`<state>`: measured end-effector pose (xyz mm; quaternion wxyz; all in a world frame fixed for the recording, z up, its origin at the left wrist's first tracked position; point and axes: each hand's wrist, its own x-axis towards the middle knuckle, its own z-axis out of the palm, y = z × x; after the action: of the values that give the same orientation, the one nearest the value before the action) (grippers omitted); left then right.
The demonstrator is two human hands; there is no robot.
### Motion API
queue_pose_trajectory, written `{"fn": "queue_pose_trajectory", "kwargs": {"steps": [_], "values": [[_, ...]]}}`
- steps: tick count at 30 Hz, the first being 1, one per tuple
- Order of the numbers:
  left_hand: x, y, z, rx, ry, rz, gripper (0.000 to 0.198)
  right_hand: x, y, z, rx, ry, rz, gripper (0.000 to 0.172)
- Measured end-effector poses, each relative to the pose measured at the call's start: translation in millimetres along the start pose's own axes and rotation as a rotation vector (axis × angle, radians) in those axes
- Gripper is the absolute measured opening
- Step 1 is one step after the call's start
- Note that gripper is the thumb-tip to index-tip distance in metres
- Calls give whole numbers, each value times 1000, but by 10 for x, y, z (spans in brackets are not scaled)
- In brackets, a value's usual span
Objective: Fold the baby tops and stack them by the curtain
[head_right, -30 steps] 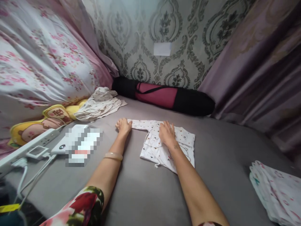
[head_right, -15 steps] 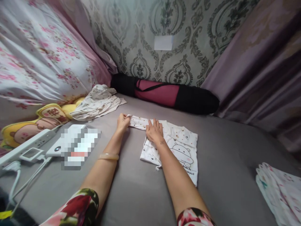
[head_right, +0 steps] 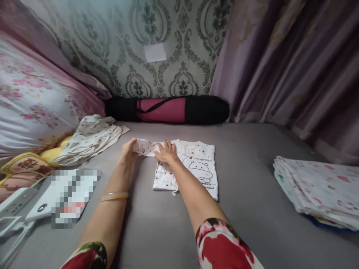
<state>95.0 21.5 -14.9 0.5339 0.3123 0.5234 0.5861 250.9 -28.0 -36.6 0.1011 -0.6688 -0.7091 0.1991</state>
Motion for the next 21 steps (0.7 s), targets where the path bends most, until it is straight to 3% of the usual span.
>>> {"fn": "queue_pose_trajectory", "kwargs": {"steps": [2,4,7,9,14,21], "values": [[-85,30,143,-33,-49,8,13,-17,70,-145,142,7,-7,64],[-161,58,286,-46,-86,25,12,-90,181,-317,334,116,41,60],[-257,71,494,-16,-146,50,12,-295,414,-547,715,259,210,55],[-324,46,631,3,-163,43,15,-461,587,-642,1026,244,328,52],[-526,-110,924,40,-188,7,25,-742,897,-661,1536,240,505,36],[-808,-355,1183,20,-256,-67,26,-723,956,-576,1807,184,490,35]]}}
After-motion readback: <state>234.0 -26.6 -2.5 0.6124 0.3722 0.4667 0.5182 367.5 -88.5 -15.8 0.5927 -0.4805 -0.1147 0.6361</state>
